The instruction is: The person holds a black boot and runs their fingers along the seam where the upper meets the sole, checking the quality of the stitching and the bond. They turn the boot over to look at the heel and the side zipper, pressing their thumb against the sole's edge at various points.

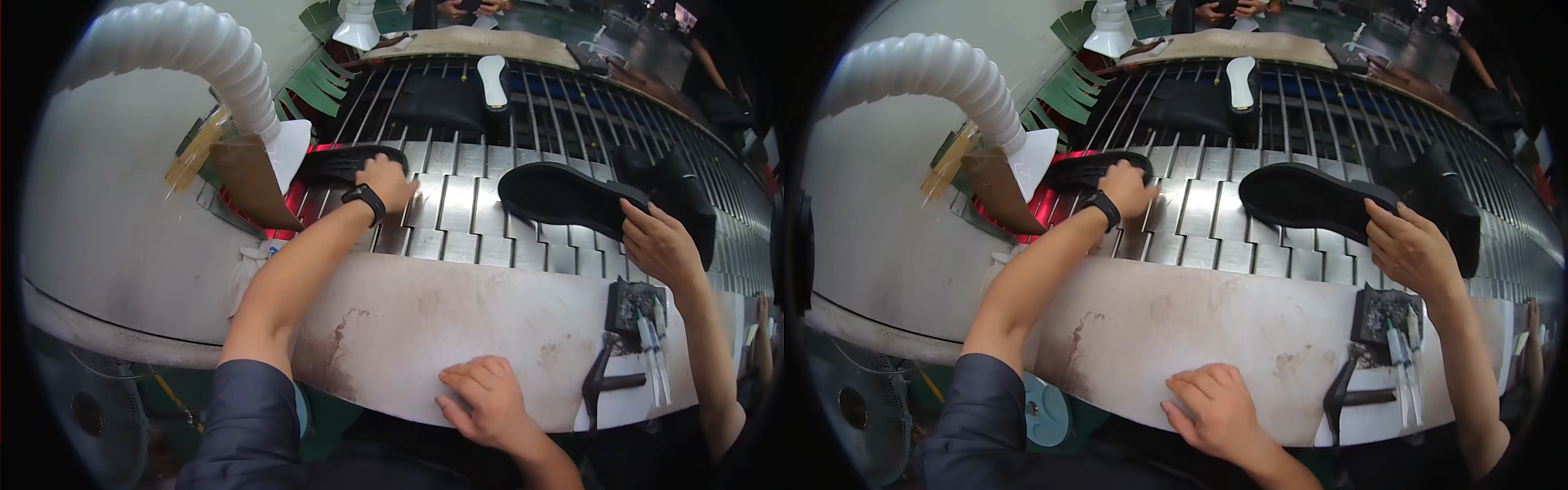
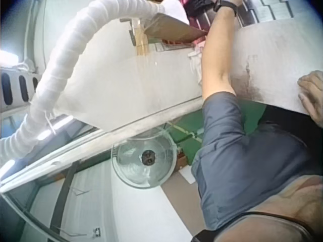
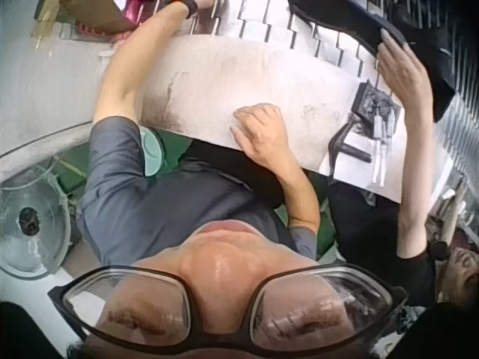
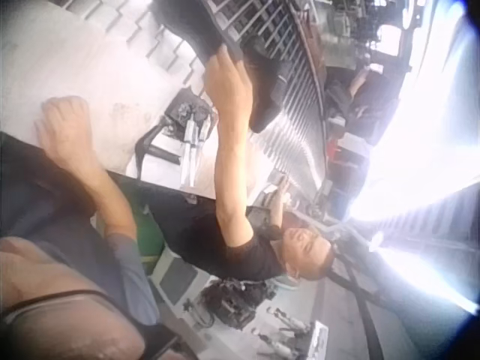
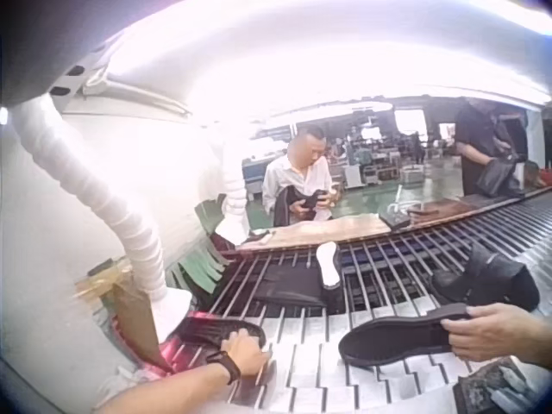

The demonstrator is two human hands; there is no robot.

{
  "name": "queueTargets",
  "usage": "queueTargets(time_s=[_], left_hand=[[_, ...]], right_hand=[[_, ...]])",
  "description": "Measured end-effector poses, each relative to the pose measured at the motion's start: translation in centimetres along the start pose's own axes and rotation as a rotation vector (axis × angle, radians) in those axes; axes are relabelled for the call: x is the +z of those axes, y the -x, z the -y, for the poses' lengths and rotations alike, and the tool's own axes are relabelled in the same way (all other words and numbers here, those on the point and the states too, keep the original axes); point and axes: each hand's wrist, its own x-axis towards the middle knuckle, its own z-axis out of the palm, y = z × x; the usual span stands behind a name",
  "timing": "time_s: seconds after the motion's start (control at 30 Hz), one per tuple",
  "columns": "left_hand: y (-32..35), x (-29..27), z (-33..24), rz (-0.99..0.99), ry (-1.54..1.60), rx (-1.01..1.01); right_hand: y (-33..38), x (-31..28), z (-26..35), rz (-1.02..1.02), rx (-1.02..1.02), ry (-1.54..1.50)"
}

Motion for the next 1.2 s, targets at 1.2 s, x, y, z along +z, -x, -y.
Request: queueTargets(time_s=[1.2], left_hand=[[15.7,-11.8,-0.2,-0.685,0.955,0.676]], right_hand=[[0.3,2.1,2.7,-0.459,0.281,-0.117]])
